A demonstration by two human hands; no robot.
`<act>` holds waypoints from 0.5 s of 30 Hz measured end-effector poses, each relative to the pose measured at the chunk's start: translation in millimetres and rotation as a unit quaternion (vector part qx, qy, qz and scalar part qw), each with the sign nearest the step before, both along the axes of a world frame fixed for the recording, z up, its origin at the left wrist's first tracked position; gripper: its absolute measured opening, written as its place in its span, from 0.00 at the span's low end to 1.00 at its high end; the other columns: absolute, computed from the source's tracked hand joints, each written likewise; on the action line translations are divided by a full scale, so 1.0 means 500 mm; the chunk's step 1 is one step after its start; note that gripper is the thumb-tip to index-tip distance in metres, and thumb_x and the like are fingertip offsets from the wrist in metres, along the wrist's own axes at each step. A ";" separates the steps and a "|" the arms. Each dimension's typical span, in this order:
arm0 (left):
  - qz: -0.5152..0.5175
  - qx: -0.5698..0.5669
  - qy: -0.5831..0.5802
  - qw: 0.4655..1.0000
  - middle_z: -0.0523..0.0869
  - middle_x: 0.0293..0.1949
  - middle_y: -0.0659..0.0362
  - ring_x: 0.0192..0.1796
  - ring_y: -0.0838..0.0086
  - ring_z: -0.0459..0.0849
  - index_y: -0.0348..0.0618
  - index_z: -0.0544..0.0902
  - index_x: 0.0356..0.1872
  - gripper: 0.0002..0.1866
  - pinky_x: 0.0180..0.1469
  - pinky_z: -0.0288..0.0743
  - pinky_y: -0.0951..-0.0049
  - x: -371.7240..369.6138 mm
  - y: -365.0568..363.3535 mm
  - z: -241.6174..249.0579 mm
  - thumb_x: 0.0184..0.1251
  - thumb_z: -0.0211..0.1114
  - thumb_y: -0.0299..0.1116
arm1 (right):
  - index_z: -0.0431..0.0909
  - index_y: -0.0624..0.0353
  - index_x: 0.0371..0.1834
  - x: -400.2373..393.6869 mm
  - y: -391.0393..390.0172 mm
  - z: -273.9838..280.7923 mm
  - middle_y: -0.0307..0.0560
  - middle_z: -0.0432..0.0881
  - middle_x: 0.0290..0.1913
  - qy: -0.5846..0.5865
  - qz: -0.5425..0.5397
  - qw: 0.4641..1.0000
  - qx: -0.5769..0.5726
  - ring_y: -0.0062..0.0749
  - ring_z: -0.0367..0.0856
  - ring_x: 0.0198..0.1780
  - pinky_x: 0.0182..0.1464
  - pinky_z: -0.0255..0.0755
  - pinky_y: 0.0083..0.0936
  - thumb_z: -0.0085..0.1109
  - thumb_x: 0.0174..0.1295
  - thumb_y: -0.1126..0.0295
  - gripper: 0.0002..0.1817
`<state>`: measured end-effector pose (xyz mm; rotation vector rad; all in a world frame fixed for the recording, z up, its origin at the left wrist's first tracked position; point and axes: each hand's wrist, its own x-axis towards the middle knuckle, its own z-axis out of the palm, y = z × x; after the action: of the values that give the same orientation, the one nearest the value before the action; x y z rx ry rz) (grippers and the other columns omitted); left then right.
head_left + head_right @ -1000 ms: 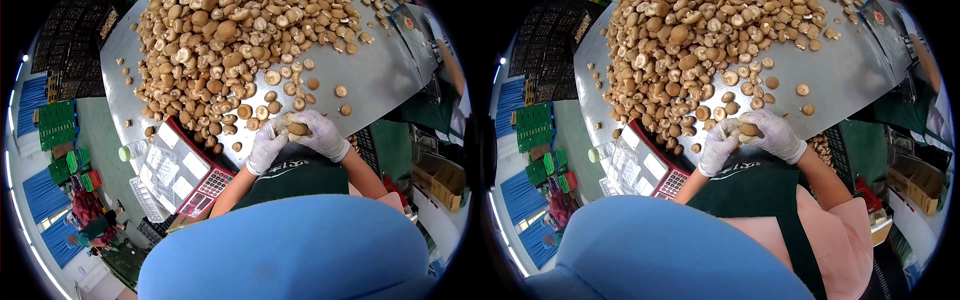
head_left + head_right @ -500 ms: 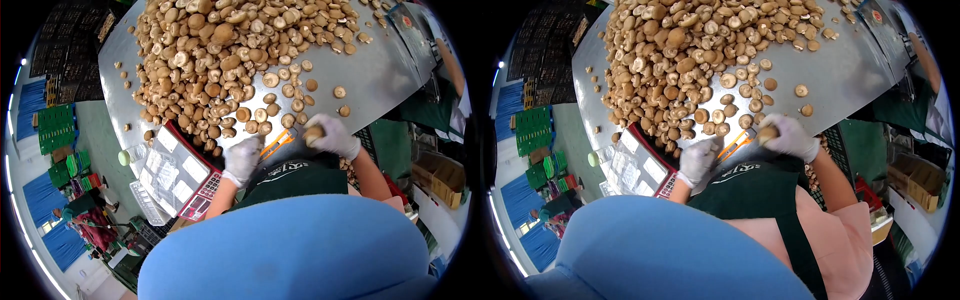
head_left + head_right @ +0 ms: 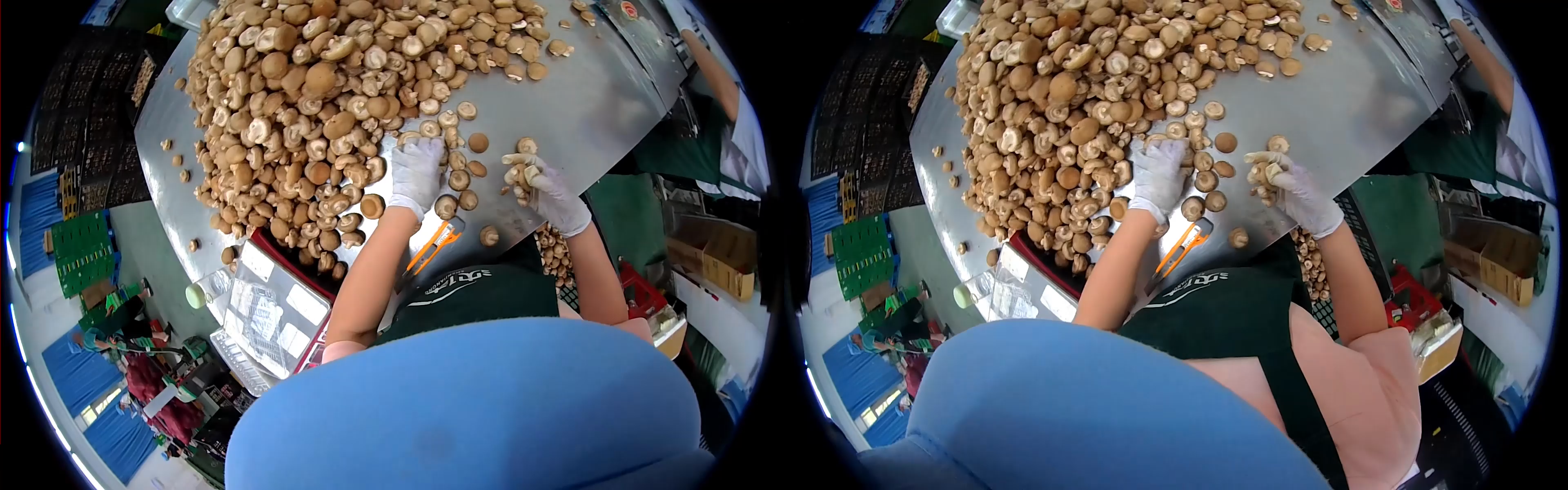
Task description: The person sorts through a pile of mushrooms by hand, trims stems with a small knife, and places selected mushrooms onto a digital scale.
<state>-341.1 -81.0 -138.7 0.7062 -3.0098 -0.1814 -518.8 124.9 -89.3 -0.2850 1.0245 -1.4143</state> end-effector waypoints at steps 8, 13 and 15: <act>0.270 0.630 0.415 0.598 0.86 0.46 0.58 0.39 0.75 0.84 0.41 0.80 0.57 0.19 0.44 0.77 0.75 0.205 -0.031 0.161 0.78 0.55 0.43 | 0.68 0.61 0.70 0.022 -0.016 -0.015 0.42 0.81 0.50 0.000 0.014 1.000 0.008 0.19 0.78 0.44 0.44 0.74 0.16 0.58 0.71 0.61 0.28; 0.306 0.696 0.458 0.461 0.85 0.42 0.52 0.35 0.71 0.82 0.36 0.79 0.49 0.21 0.39 0.74 0.74 0.376 0.016 0.136 0.81 0.45 0.45 | 0.77 0.59 0.46 0.031 -0.067 -0.024 0.34 0.78 0.36 0.025 0.022 0.998 0.043 0.16 0.72 0.34 0.35 0.67 0.17 0.57 0.70 0.65 0.09; 0.308 0.689 0.439 0.487 0.85 0.42 0.52 0.35 0.71 0.82 0.36 0.79 0.48 0.21 0.39 0.75 0.73 0.410 0.051 0.129 0.81 0.45 0.45 | 0.79 0.58 0.41 0.057 -0.097 -0.020 0.35 0.77 0.35 0.174 0.042 0.978 0.110 0.16 0.73 0.34 0.34 0.68 0.18 0.57 0.66 0.68 0.07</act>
<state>-135.9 -55.3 -74.0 1.0639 -0.9375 -2.1024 -490.2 76.2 -99.5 -0.4183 1.4278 -1.1848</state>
